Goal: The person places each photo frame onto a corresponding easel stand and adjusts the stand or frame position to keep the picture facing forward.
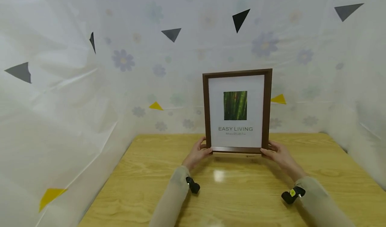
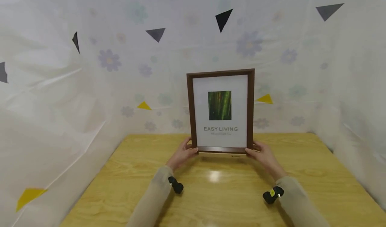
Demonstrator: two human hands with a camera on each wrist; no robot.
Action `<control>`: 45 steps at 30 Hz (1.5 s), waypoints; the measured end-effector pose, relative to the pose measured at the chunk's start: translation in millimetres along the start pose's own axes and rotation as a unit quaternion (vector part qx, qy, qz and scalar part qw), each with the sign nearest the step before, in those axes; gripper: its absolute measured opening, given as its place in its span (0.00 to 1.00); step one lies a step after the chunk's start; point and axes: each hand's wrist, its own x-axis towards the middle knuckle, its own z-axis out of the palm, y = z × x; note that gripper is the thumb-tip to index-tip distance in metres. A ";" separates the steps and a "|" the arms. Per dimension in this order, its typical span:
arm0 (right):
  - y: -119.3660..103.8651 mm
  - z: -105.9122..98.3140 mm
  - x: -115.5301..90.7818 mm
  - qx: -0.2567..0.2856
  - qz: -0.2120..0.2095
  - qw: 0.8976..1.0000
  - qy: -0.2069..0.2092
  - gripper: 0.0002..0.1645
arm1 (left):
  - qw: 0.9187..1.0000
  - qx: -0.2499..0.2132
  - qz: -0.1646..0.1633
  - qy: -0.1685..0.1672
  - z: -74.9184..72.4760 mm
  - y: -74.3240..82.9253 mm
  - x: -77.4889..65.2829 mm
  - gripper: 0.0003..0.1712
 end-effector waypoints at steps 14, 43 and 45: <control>6.1 0.1 2.7 -0.013 -0.001 1.000 0.007 0.47 | 1.000 0.001 0.021 -0.018 -1.5 -1.8 -3.3 0.35; 9.5 -5.8 13.3 -0.001 0.008 1.000 -0.015 0.47 | 0.999 0.027 0.014 0.034 10.5 2.5 -9.0 0.35; 8.7 -6.5 13.3 0.008 0.009 1.000 -0.015 0.48 | 0.999 0.027 0.015 0.036 11.5 2.8 -9.1 0.35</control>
